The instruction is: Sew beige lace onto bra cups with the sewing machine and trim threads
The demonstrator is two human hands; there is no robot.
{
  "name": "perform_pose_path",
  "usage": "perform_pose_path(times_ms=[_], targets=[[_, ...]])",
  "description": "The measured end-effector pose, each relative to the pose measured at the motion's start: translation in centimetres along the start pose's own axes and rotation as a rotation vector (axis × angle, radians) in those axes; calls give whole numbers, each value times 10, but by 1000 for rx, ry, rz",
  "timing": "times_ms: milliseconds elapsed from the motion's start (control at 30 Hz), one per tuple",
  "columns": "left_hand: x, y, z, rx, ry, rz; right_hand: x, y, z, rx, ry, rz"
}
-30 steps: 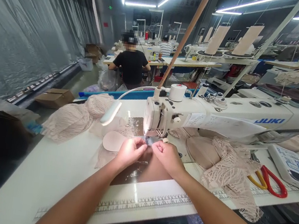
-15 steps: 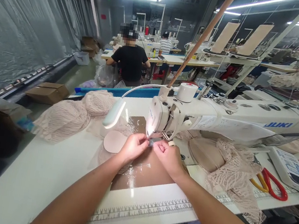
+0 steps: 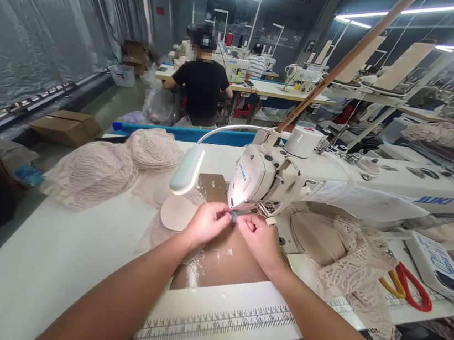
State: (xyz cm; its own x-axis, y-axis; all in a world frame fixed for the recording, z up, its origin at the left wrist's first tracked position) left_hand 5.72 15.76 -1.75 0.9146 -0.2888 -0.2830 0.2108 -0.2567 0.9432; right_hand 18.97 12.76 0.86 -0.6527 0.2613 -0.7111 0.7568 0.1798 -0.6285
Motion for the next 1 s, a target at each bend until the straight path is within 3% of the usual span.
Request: perform_pose_path(times_ms=[567,1000], targets=[[0,-4,0,-13,-13,33,-1,6,1,94,8,-5],[-1,-1,0,-14,-4,28,0,-6,1,31,40,50]])
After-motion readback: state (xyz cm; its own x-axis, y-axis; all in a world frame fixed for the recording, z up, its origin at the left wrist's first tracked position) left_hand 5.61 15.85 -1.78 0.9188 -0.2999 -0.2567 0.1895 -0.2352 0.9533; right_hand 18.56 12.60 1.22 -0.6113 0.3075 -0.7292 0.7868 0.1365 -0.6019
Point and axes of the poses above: each hand's wrist, its own z-axis away from the middle knuckle, its own x-axis out of the palm, y = z × x, the point moved 9 cm from there along -z, towards the middle knuckle, and after that the axes turned 1 degree about -y, right-handed, at the moved point
